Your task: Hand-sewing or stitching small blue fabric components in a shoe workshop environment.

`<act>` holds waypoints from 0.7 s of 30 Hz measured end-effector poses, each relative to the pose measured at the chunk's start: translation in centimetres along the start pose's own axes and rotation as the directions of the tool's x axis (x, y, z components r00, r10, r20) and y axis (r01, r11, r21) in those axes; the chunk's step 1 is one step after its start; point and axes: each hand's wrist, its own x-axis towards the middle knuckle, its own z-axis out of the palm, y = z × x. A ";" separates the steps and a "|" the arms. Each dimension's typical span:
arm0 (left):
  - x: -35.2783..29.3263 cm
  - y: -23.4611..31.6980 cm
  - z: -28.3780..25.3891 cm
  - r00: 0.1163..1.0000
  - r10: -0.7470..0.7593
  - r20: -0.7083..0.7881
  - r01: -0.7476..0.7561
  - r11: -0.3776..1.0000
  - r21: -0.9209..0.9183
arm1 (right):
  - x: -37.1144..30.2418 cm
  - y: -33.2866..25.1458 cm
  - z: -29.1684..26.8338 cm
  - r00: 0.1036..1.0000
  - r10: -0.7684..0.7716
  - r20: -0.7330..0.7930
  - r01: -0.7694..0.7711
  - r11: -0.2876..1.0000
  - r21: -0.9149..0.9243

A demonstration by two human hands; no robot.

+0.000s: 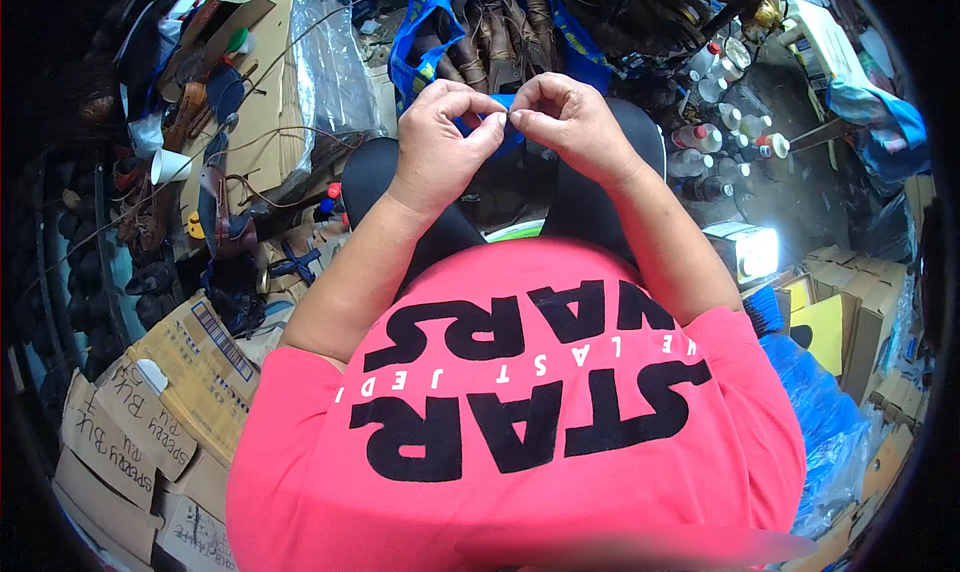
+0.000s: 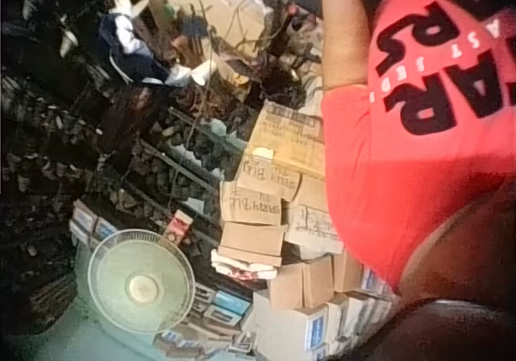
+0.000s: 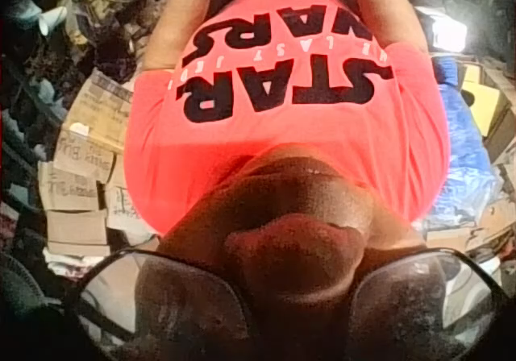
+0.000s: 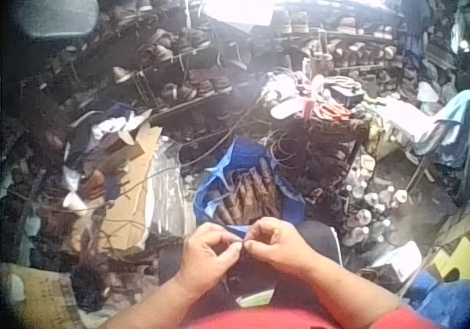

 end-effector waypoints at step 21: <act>0.0 -0.1 0.1 0.999 -0.045 0.028 0.045 0.999 -0.025 | -0.2 -0.4 -0.1 0.998 0.063 0.027 -0.066 0.987 0.147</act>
